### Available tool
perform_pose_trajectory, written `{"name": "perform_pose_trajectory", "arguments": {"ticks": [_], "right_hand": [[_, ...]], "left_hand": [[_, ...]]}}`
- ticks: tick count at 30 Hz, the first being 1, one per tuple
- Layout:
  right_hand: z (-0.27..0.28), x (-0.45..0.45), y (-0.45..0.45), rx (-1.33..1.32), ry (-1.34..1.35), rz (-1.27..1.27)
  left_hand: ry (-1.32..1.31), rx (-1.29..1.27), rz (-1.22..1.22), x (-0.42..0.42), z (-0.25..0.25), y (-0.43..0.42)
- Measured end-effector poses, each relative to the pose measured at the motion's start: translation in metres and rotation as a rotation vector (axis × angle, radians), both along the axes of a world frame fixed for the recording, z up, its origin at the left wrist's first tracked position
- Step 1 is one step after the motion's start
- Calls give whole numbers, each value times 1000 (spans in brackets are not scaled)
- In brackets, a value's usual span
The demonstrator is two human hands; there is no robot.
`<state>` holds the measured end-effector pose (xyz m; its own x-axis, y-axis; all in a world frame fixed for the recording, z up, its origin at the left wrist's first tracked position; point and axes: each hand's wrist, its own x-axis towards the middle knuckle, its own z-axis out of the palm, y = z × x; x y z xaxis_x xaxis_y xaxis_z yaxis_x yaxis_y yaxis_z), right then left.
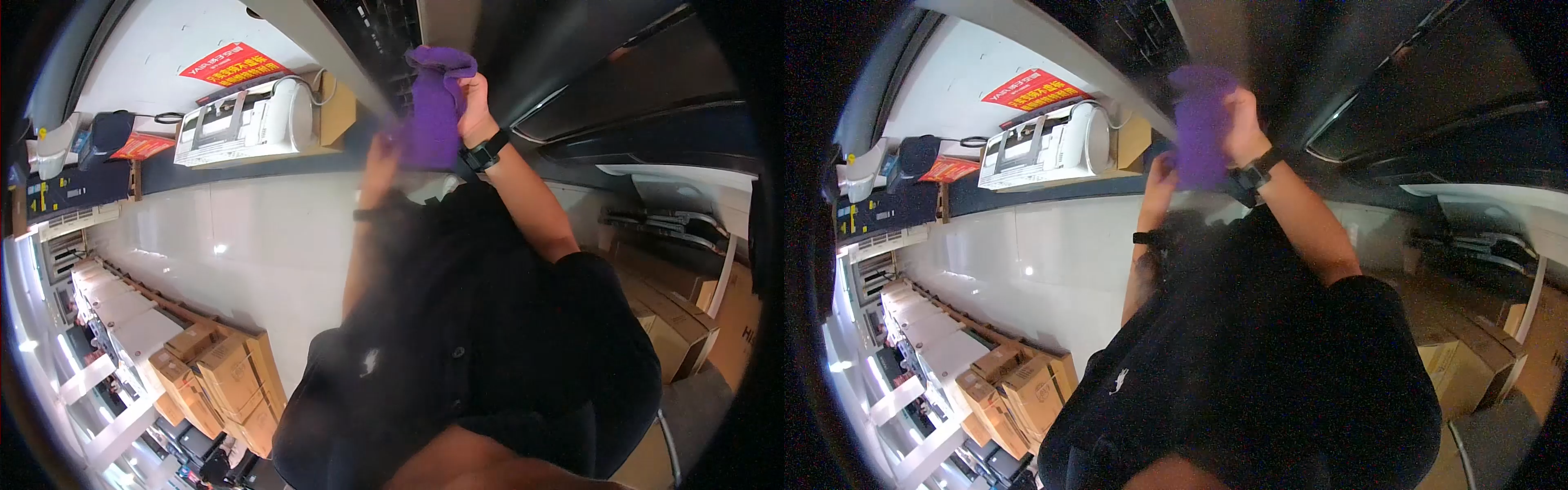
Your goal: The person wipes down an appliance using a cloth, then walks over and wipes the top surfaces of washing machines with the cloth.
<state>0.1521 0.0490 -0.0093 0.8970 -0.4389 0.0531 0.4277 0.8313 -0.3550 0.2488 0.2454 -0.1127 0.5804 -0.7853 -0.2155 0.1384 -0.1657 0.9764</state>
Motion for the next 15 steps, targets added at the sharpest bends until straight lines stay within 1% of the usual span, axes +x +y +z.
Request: {"name": "perform_pose_trajectory", "arguments": {"ticks": [2, 3, 4, 5, 6, 7, 8, 11, 14, 15], "right_hand": [[7, 1, 6, -65, 230, -121], [12, 0, 8, -95, 280, -141], [16, 0, 10, -124, 331, -160], [15, 0, 12, -113, 348, -167], [15, 1, 13, -102, 365, -173], [11, 3, 13, -53, 349, -167], [7, 6, 12, -4, 334, -161], [-24, 15, 3, -62, 259, -8], [-61, 32, 2, -132, 334, 183], [-47, 32, 9, -125, 256, 276]], "left_hand": [[-27, 37, -83, -2, 4, -6], [-137, 26, -97, 0, -9, -6], [-247, 16, -111, 5, -33, -4], [-356, 8, -125, 7, -46, -2], [-255, 28, -134, 2, -25, -2], [-153, 49, -140, -7, 18, -6], [-49, 70, -145, -13, 41, -6], [15, 71, -119, -7, 16, 3], [10, -61, -113, -15, 34, 2], [-115, -41, -150, -13, 31, 6]]}}
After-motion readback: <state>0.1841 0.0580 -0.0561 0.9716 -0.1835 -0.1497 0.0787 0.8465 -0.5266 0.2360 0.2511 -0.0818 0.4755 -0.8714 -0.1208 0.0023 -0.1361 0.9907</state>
